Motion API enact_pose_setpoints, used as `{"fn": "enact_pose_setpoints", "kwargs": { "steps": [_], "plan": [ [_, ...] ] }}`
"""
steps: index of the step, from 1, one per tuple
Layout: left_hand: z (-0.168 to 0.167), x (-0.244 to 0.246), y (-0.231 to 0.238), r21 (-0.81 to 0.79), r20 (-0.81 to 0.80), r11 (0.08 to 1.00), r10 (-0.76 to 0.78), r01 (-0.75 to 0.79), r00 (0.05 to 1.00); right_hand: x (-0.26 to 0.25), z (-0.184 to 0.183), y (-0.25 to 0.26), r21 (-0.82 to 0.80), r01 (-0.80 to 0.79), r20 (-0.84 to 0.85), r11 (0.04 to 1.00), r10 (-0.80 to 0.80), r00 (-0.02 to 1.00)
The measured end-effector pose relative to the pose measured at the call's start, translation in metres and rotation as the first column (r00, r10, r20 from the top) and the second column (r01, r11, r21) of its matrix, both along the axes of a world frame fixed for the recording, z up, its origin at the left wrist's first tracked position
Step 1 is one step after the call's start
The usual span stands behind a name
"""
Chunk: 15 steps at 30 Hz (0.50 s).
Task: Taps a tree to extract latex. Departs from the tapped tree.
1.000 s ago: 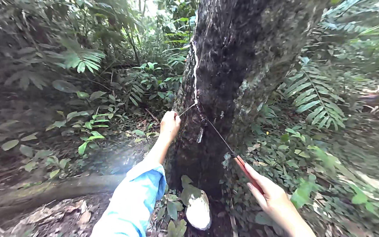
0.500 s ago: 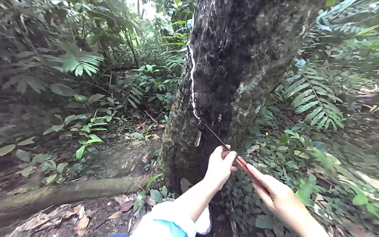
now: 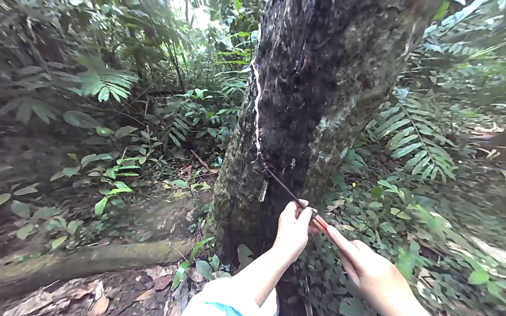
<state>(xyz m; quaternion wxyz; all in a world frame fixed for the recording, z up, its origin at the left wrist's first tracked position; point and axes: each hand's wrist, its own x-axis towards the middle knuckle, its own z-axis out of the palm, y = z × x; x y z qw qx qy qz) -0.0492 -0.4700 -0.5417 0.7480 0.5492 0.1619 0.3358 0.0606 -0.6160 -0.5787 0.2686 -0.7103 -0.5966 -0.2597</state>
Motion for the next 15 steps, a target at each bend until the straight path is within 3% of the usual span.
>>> {"fn": "enact_pose_setpoints", "kwargs": {
  "steps": [4,8,11,15],
  "plan": [
    [-0.008,-0.007,0.01,0.075,0.009,0.997,-0.021,0.021,1.0,-0.02,-0.016,0.008,0.004,0.058,-0.047,0.998,-0.058,0.997],
    [-0.011,-0.015,0.018,0.223,-0.121,0.975,0.005,0.022,0.993,-0.043,-0.042,0.022,0.067,0.063,-0.172,0.996,-0.051,0.984],
    [-0.009,-0.017,0.027,0.4,-0.173,0.916,0.118,-0.039,0.978,-0.048,-0.058,0.048,0.166,0.08,-0.16,0.983,-0.053,0.986],
    [0.017,-0.025,0.067,0.516,-0.066,0.826,0.301,-0.225,0.951,-0.062,-0.028,0.11,0.289,0.019,-0.162,0.957,0.03,0.986]
  ]
}}
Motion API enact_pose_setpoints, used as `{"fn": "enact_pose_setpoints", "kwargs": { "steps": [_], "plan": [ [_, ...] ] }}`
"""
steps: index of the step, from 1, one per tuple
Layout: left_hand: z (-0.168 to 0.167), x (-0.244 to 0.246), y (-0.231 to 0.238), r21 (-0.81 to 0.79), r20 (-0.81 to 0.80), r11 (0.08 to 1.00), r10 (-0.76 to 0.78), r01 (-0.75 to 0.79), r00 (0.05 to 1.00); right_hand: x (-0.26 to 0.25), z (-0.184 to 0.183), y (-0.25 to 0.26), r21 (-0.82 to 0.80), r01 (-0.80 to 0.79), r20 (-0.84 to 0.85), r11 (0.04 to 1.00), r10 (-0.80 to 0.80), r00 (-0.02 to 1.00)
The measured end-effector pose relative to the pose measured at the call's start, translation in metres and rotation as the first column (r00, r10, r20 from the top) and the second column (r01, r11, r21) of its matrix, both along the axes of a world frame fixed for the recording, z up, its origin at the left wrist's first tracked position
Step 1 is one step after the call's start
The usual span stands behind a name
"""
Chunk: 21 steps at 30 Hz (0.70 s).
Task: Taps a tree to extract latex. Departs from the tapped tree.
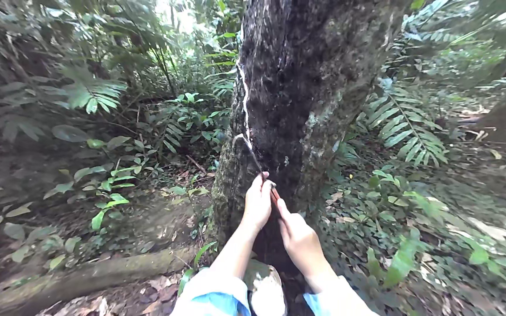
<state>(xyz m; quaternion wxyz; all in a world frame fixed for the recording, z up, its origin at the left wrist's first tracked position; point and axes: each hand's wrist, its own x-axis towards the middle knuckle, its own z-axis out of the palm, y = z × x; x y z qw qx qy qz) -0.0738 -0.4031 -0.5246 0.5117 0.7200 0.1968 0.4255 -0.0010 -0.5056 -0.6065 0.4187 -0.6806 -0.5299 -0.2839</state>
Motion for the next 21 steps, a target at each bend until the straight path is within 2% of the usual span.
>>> {"fn": "enact_pose_setpoints", "kwargs": {
  "steps": [3,5,10,13,21],
  "plan": [
    [0.015,-0.023,0.012,0.036,0.01,0.999,-0.013,0.013,1.0,-0.016,0.012,0.012,0.064,-0.073,-0.017,0.995,0.074,0.997],
    [0.007,-0.039,0.007,0.02,-0.04,0.998,-0.057,0.058,0.998,-0.029,0.002,-0.001,0.052,-0.093,-0.06,0.994,0.096,0.994],
    [-0.026,-0.031,-0.022,-0.066,-0.082,0.971,-0.236,0.231,0.968,-0.043,-0.013,-0.057,-0.102,-0.059,-0.271,0.993,0.03,0.962],
    [-0.035,-0.016,-0.037,-0.118,-0.048,0.945,-0.314,0.306,0.948,-0.035,-0.011,-0.082,-0.173,-0.048,-0.292,0.984,-0.004,0.957],
    [-0.024,-0.01,-0.052,-0.228,0.04,0.934,-0.273,0.275,0.961,-0.022,0.023,-0.102,-0.303,-0.084,-0.259,0.949,0.002,0.966]
  ]
}}
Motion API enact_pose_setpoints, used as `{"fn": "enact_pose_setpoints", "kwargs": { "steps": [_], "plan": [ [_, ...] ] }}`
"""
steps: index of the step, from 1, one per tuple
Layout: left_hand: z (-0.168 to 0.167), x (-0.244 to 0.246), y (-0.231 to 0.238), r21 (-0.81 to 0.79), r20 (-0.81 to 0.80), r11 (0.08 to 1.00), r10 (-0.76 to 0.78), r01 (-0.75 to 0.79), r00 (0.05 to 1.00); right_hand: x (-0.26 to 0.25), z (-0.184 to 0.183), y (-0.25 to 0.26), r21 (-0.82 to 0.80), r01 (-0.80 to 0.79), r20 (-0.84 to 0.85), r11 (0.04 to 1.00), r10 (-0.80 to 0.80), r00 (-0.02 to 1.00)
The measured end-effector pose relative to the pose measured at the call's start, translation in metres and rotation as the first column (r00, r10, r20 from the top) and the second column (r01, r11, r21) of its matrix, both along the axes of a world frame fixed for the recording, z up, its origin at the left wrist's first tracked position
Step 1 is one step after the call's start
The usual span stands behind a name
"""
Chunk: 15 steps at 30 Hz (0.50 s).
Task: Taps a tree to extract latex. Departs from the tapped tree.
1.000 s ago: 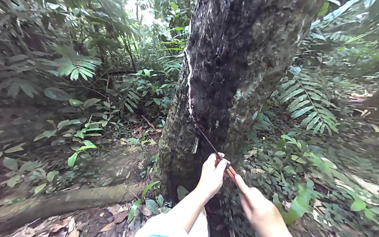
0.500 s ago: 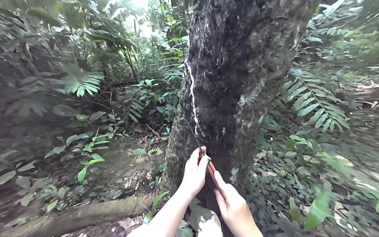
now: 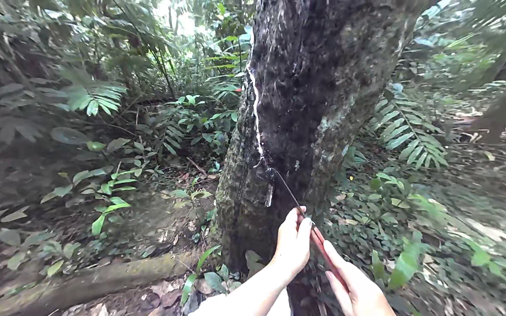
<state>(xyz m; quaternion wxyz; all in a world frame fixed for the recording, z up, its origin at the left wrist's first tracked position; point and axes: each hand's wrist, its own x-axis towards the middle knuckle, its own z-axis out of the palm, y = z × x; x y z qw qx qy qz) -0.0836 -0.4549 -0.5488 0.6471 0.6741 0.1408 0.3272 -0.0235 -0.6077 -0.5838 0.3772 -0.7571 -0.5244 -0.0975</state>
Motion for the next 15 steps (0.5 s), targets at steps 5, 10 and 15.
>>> {"fn": "enact_pose_setpoints", "kwargs": {
  "steps": [5,10,15],
  "plan": [
    [0.002,0.002,0.005,0.01,-0.007,1.0,0.015,-0.015,1.0,-0.001,0.007,0.005,-0.064,0.013,-0.018,0.998,-0.014,1.0],
    [0.004,0.0,0.009,0.038,-0.006,0.999,0.012,-0.012,1.0,-0.008,0.009,0.01,-0.051,0.043,0.018,0.998,-0.042,0.999],
    [0.002,-0.002,0.01,0.023,0.004,1.0,0.002,-0.002,1.0,-0.017,0.011,0.01,-0.091,0.067,-0.016,0.994,-0.069,0.998]
  ]
}}
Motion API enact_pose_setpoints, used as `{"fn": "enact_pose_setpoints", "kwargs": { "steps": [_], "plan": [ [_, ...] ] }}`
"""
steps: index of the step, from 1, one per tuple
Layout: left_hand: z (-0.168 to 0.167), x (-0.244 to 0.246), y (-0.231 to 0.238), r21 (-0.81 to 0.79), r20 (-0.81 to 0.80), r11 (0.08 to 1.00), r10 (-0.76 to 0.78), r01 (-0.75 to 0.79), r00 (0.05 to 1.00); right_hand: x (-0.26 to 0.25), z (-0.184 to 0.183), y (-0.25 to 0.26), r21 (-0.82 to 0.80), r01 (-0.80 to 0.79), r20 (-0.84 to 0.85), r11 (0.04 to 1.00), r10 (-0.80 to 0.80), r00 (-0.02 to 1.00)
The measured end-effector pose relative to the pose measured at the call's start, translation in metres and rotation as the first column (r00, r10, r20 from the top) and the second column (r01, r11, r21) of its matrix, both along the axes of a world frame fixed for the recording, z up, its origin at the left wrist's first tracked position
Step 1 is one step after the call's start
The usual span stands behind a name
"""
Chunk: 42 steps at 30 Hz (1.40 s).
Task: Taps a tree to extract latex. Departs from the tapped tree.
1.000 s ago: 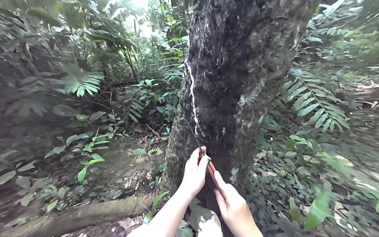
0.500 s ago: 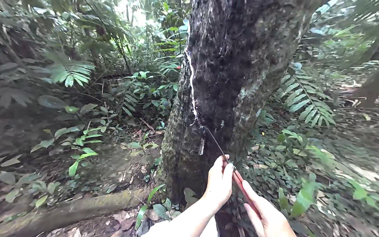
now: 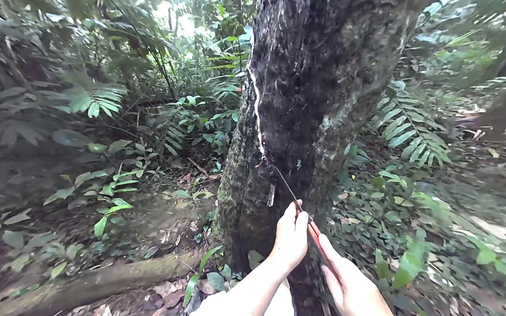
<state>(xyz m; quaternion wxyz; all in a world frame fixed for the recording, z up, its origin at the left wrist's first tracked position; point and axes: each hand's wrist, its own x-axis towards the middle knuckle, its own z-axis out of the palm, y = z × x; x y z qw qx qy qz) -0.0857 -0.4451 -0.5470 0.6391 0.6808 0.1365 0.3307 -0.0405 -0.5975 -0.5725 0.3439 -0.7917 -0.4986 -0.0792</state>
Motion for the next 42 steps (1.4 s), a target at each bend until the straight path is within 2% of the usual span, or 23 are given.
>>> {"fn": "enact_pose_setpoints", "kwargs": {
  "steps": [3,6,9,12,14,16,20,21,23,28,32,34,40,42],
  "plan": [
    [-0.011,0.005,0.007,0.096,0.015,0.995,0.012,-0.013,1.0,0.014,-0.036,0.017,0.13,0.046,0.169,0.99,-0.068,0.983],
    [-0.012,0.012,0.018,0.176,0.054,0.974,0.139,-0.146,0.989,0.035,-0.065,0.057,0.323,0.024,0.3,0.946,-0.127,0.945],
    [0.015,0.004,0.039,0.201,0.102,0.957,0.191,-0.208,0.976,0.038,-0.051,0.096,0.448,-0.075,0.31,0.891,-0.076,0.948],
    [0.038,-0.015,0.058,0.272,0.151,0.932,0.204,-0.239,0.967,0.027,-0.038,0.102,0.523,-0.13,0.274,0.843,-0.021,0.962],
    [0.042,-0.02,0.074,0.351,0.185,0.849,0.351,-0.396,0.918,0.021,-0.042,0.091,0.551,-0.107,0.217,0.828,-0.018,0.976],
    [0.041,-0.009,0.095,0.455,0.223,0.709,0.495,-0.539,0.84,0.017,-0.047,0.078,0.579,-0.056,0.148,0.813,-0.037,0.988],
    [0.041,0.025,0.121,0.713,0.216,0.464,0.568,-0.526,0.794,0.014,-0.059,0.049,0.591,0.028,0.01,0.806,-0.042,0.999],
    [0.039,0.033,0.124,0.747,0.259,0.386,0.58,-0.541,0.772,0.014,-0.062,0.042,0.592,0.036,-0.01,0.805,-0.037,0.999],
    [0.035,0.044,0.13,0.767,0.365,0.244,0.595,-0.593,0.716,0.015,-0.067,0.03,0.595,0.035,-0.026,0.803,-0.024,0.999],
    [0.029,0.05,0.141,0.765,0.512,0.023,0.584,-0.643,0.63,0.018,-0.071,0.005,0.594,0.027,-0.027,0.804,-0.014,1.0],
    [0.028,0.047,0.149,0.783,0.566,-0.133,0.557,-0.607,0.608,0.023,-0.073,-0.004,0.581,0.011,-0.033,0.814,0.01,0.999],
    [0.031,0.047,0.15,0.786,0.578,-0.179,0.554,-0.592,0.599,0.026,-0.073,-0.006,0.584,-0.011,-0.023,0.812,0.03,0.999],
    [0.044,0.035,0.147,0.854,0.496,-0.169,0.551,-0.493,0.671,0.028,-0.071,-0.005,0.577,-0.064,-0.007,0.814,0.083,0.997],
    [0.047,0.035,0.15,0.85,0.514,-0.207,0.53,-0.485,0.675,0.025,-0.071,-0.003,0.57,-0.063,-0.019,0.819,0.089,0.996]
  ]
}}
